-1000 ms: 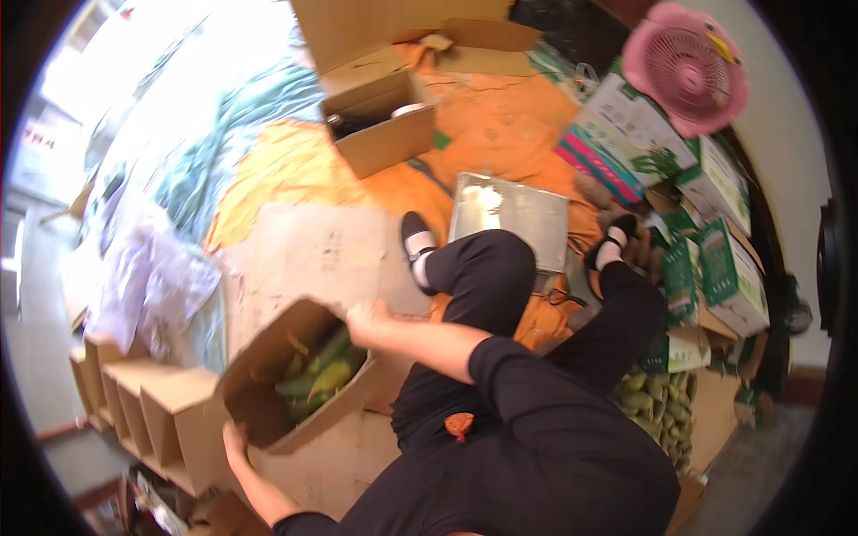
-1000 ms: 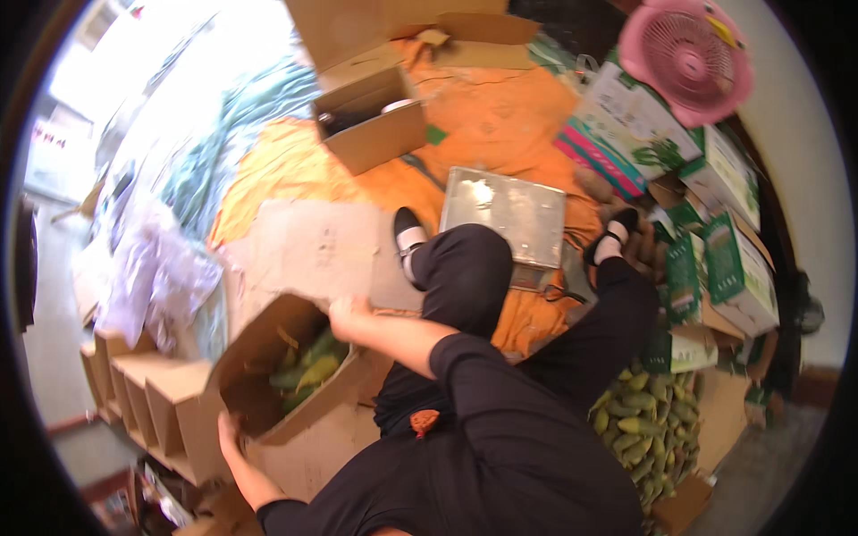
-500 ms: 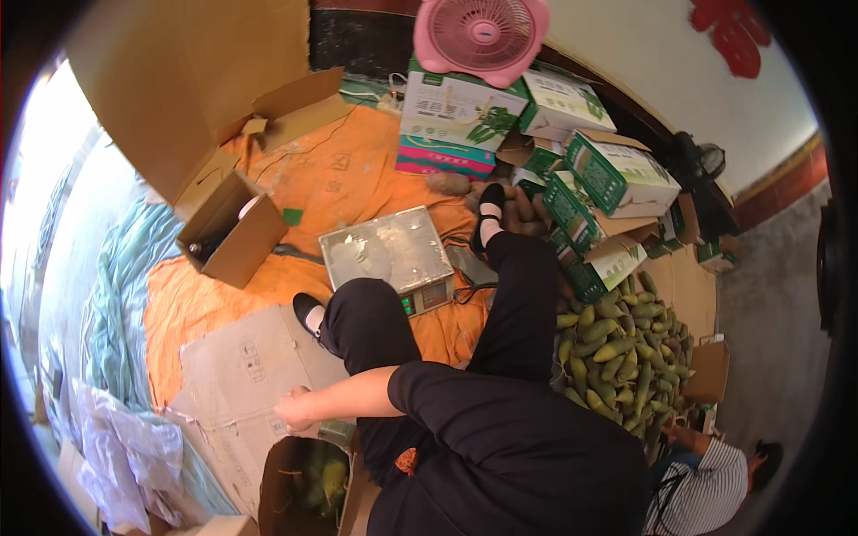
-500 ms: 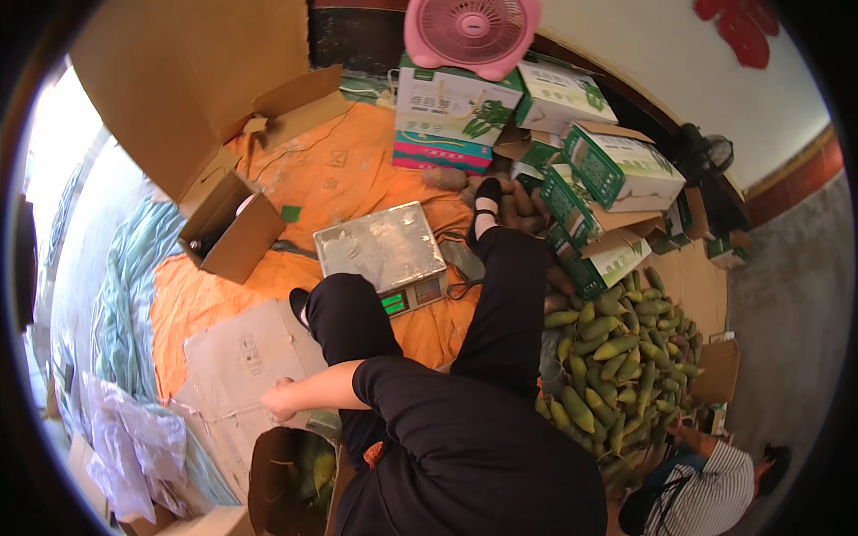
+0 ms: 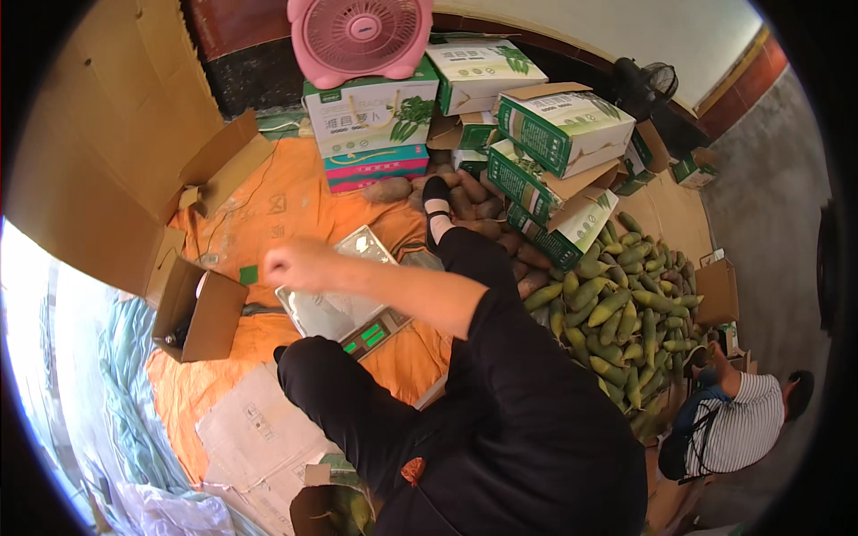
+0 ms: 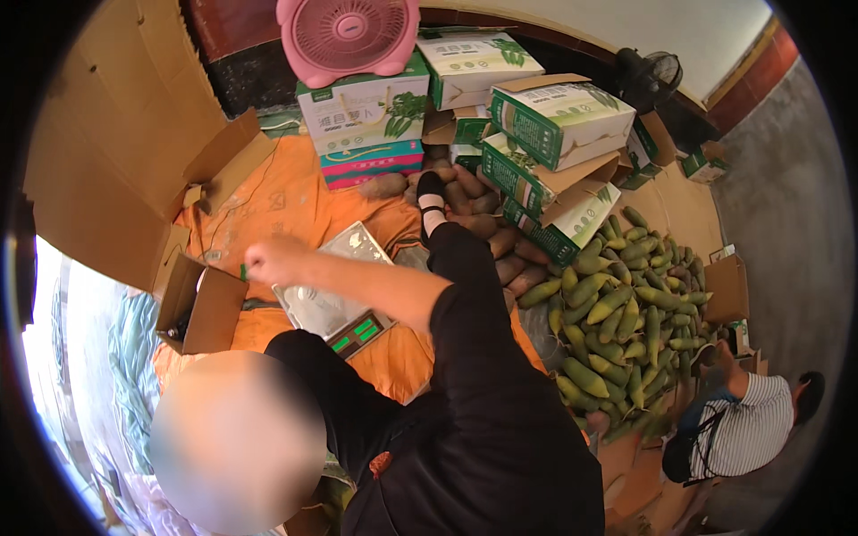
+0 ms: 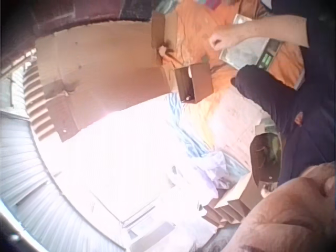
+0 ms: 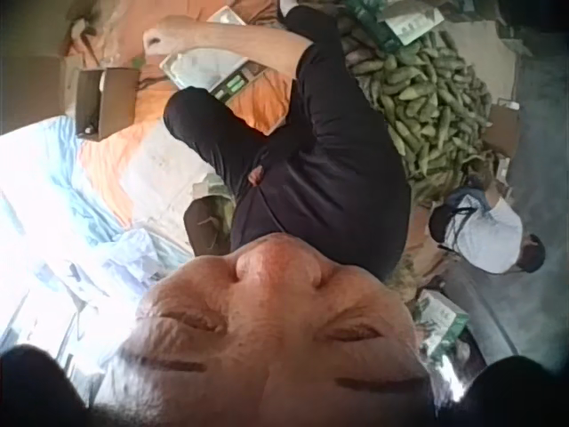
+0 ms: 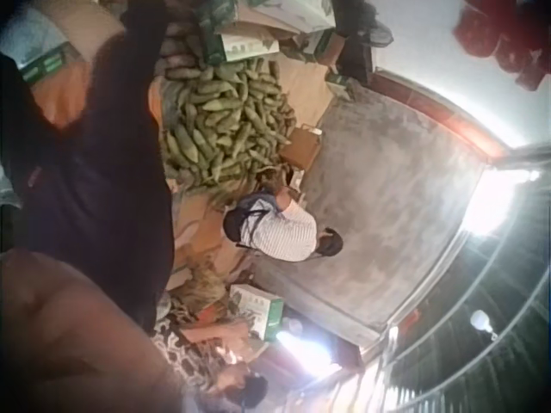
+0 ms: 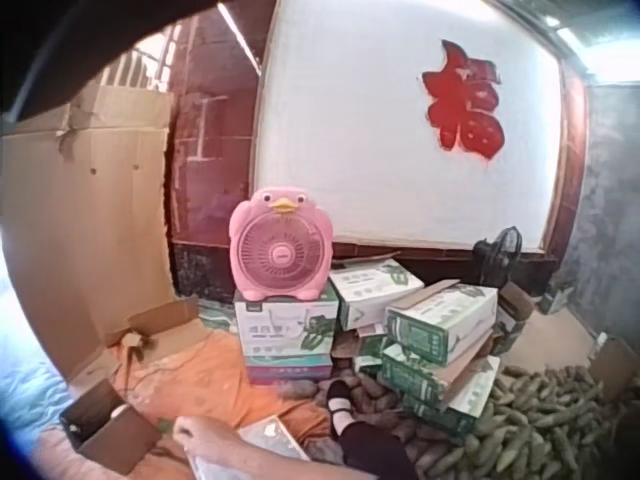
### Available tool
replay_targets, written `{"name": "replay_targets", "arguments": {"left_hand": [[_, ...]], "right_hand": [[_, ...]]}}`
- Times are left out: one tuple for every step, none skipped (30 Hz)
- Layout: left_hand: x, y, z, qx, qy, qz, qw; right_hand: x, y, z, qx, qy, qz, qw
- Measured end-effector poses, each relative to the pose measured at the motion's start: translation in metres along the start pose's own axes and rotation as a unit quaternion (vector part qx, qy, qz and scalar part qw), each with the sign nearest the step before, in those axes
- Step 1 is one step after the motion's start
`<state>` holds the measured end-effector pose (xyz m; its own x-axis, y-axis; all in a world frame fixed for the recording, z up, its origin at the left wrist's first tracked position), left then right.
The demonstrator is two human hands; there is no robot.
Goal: The recorder is sitting on the floor sorting long green vegetables into cardboard boxes, occasionally using a scale to weigh the boxes.
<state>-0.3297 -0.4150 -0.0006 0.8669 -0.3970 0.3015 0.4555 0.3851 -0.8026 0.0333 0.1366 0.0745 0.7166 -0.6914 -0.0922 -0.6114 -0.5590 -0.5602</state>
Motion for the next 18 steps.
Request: {"name": "replay_targets", "arguments": {"left_hand": [[-0.003, -0.001, 0.007, 0.002, 0.010, 0.010, 1.000], [-0.010, 0.005, 0.019, 0.006, 0.028, 0.014, 1.000], [-0.015, 0.008, 0.028, 0.010, 0.041, 0.021, 0.999], [-0.015, 0.006, 0.032, 0.013, 0.049, 0.033, 0.998], [-0.017, 0.006, 0.039, 0.016, 0.059, 0.043, 0.997], [-0.020, 0.011, 0.047, 0.020, 0.072, 0.048, 0.996], [-0.023, 0.015, 0.056, 0.024, 0.084, 0.053, 0.995], [-0.026, 0.018, 0.064, 0.027, 0.097, 0.059, 0.993], [-0.029, 0.021, 0.071, 0.030, 0.107, 0.068, 0.991], [-0.032, 0.023, 0.079, 0.034, 0.119, 0.074, 0.990], [-0.032, 0.024, 0.087, 0.035, 0.130, 0.082, 0.988], [-0.035, 0.025, 0.095, 0.038, 0.141, 0.089, 0.985], [-0.037, 0.027, 0.102, 0.041, 0.152, 0.096, 0.983], [-0.040, 0.029, 0.111, 0.043, 0.164, 0.103, 0.980], [-0.043, 0.031, 0.118, 0.046, 0.175, 0.110, 0.977], [-0.046, 0.032, 0.126, 0.048, 0.186, 0.116, 0.975], [-0.048, 0.034, 0.133, 0.051, 0.196, 0.123, 0.971], [-0.052, 0.037, 0.142, 0.054, 0.207, 0.128, 0.968]], "right_hand": [[0.014, -0.033, 0.004, 0.008, 0.010, 0.033, 0.999], [0.026, -0.060, 0.028, 0.028, 0.039, 0.077, 0.996], [0.037, -0.087, 0.052, 0.054, 0.048, 0.107, 0.992], [0.052, -0.113, 0.050, 0.133, 0.079, 0.151, 0.976], [0.067, -0.137, 0.057, 0.134, 0.110, 0.179, 0.968], [0.081, -0.161, 0.071, 0.179, 0.152, 0.218, 0.947], [0.094, -0.186, 0.089, 0.238, 0.178, 0.246, 0.923], [0.112, -0.207, 0.101, 0.302, 0.181, 0.288, 0.891], [0.124, -0.227, 0.107, 0.357, 0.210, 0.298, 0.860], [0.139, -0.244, 0.121, 0.404, 0.194, 0.333, 0.830], [0.150, -0.260, 0.125, 0.432, 0.252, 0.324, 0.803], [0.162, -0.277, 0.133, 0.450, 0.280, 0.323, 0.784], [0.173, -0.290, 0.138, 0.469, 0.302, 0.330, 0.762], [0.183, -0.303, 0.143, 0.466, 0.321, 0.357, 0.743], [0.193, -0.315, 0.148, 0.463, 0.340, 0.383, 0.724], [0.204, -0.325, 0.157, 0.461, 0.342, 0.386, 0.722], [0.217, -0.335, 0.170, 0.422, 0.335, 0.496, 0.681], [0.233, -0.344, 0.183, 0.378, 0.324, 0.599, 0.627]]}}
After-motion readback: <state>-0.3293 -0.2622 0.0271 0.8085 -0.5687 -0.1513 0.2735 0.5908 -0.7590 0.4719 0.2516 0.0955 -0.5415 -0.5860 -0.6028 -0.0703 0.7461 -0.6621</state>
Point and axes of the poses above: each hand's wrist, its own x-axis away from the middle knuckle, its own y-axis out of the palm, z = x × y, the point moved 1 cm from there along -x, towards the middle knuckle, and after that the axes turned 5 degrees about -z, right-handed, at the moved point
